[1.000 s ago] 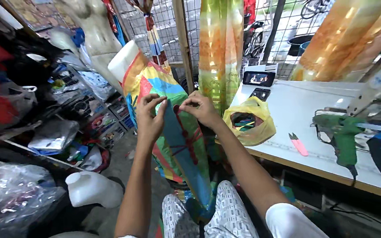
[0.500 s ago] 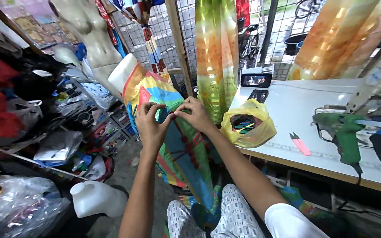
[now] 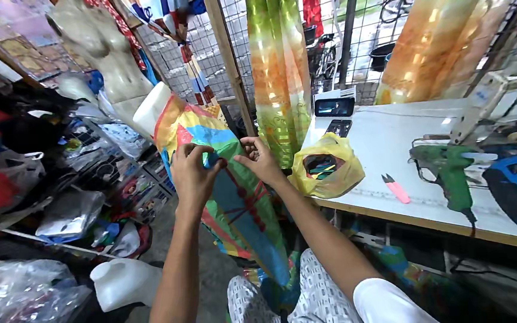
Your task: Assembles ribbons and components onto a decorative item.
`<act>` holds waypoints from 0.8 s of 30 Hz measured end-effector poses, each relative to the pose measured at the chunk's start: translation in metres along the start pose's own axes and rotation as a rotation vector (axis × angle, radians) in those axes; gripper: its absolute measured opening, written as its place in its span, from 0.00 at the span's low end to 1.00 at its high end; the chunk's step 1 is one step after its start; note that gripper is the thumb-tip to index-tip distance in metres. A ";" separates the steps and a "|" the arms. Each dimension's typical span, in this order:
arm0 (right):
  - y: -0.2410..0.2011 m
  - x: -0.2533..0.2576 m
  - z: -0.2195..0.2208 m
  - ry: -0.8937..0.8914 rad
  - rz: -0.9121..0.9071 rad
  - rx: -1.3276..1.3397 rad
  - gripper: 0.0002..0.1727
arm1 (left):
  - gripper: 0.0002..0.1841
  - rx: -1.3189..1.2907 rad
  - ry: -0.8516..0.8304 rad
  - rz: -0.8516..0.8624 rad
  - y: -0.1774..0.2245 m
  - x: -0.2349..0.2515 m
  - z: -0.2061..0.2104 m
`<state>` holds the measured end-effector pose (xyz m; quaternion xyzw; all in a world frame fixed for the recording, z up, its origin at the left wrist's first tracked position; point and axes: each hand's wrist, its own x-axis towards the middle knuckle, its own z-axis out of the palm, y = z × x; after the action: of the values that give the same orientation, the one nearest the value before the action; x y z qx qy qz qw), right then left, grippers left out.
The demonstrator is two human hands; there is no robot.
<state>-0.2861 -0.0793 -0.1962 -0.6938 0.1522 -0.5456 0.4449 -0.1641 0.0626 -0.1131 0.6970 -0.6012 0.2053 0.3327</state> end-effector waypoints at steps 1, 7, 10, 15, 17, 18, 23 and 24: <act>0.000 0.000 0.001 0.001 -0.001 0.003 0.32 | 0.19 0.012 0.000 0.001 0.001 0.001 0.000; -0.001 -0.001 0.012 0.034 -0.070 -0.033 0.42 | 0.19 0.027 0.009 0.020 0.001 -0.002 0.002; -0.002 0.000 0.017 0.045 -0.117 -0.063 0.42 | 0.18 0.024 0.020 0.020 0.001 -0.001 0.003; -0.006 0.000 0.023 0.062 -0.106 -0.098 0.39 | 0.18 -0.047 0.008 0.015 -0.003 -0.002 0.001; -0.008 0.000 0.023 0.057 -0.108 -0.104 0.38 | 0.19 -0.144 -0.025 0.030 -0.008 -0.005 -0.003; -0.009 0.000 0.023 0.053 -0.117 -0.103 0.37 | 0.19 -0.185 -0.038 0.042 -0.012 -0.008 -0.005; -0.013 0.002 0.026 0.009 -0.106 -0.104 0.35 | 0.21 -0.255 -0.046 0.112 -0.028 -0.023 -0.003; -0.013 0.002 0.026 0.006 -0.102 -0.103 0.35 | 0.21 -0.252 -0.043 0.125 -0.029 -0.024 -0.002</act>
<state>-0.2659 -0.0614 -0.1847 -0.7209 0.1462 -0.5611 0.3797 -0.1402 0.0829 -0.1345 0.6150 -0.6716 0.1335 0.3909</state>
